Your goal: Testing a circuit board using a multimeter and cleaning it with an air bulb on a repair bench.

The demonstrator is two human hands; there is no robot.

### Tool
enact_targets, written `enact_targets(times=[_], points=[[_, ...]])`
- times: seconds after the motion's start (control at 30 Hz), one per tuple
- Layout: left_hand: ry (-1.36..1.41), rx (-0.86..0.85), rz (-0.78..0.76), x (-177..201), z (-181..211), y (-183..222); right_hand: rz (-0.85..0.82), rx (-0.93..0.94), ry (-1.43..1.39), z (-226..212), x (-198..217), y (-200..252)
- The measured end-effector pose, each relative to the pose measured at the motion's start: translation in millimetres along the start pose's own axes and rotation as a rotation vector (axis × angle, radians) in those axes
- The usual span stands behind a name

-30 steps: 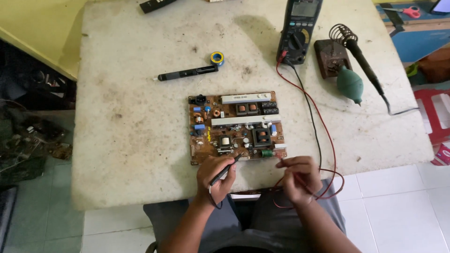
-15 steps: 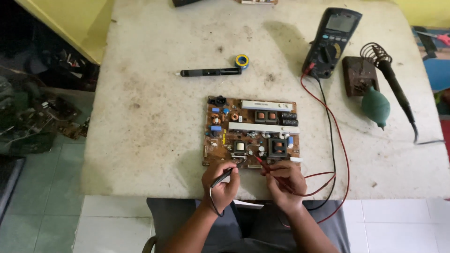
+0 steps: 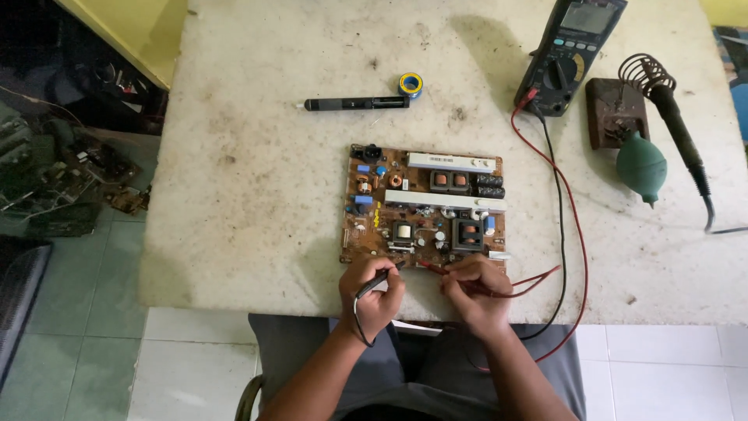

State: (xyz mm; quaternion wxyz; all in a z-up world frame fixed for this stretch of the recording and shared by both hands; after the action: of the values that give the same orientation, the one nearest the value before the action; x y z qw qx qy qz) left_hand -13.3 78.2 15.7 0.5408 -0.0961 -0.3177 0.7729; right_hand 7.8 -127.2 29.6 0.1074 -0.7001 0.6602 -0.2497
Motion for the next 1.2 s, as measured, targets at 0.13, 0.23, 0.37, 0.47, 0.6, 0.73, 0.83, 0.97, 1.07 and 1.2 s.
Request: enact_targets(times=[0.13,0.23,0.37,0.47,0.6,0.73,0.83,0.97,1.07,1.2], points=[[-0.013,-0.004,0.006,0.2,-1.5,1.1,0.001,-0.005,0.011,0.6,-1.1,-1.0],[-0.002,0.002,0.021,0.3,-2.9,3.3,-0.007,-0.022,0.027,-1.4,-1.6,0.4],[0.008,0.007,0.027,0.7,-3.2,3.0,-0.002,-0.025,0.03,-2.1,-1.7,-1.3],[0.006,0.011,0.035,0.1,-4.4,5.1,-0.008,-0.044,0.018,-3.1,-1.1,-1.7],[-0.017,-0.012,0.072,1.5,-3.9,7.0,-0.023,-0.036,0.026,-3.5,-0.6,-1.7],[-0.055,-0.026,0.111,5.1,-1.1,6.8,-0.025,-0.018,0.029,-1.9,-0.8,-1.4],[-0.111,-0.03,0.135,5.4,-2.5,9.1,-0.026,-0.004,0.035,-2.2,-0.3,-1.8],[-0.107,-0.042,0.117,4.1,-2.4,9.0,-0.031,-0.004,0.035,-0.8,0.1,-1.1],[-0.112,-0.054,0.106,3.4,-2.4,8.4,-0.035,-0.004,0.03,-1.6,-0.6,-1.7],[-0.127,-0.061,0.085,2.6,-5.8,11.3,-0.038,0.007,0.039,-1.6,-1.0,-2.0]])
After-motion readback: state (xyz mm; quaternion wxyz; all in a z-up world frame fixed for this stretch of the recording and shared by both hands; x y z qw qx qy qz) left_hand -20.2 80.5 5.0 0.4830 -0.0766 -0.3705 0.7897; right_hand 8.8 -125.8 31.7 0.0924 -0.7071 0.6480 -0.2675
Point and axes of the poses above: each hand's wrist, its own y-axis away from the middle knuckle, its own x-axis out of the back of the hand, z = x × y, the point moved 4 cm from there along -y, towards the middle knuckle, and after that the axes turned 5 degrees about -z, right-handed, at the moved point
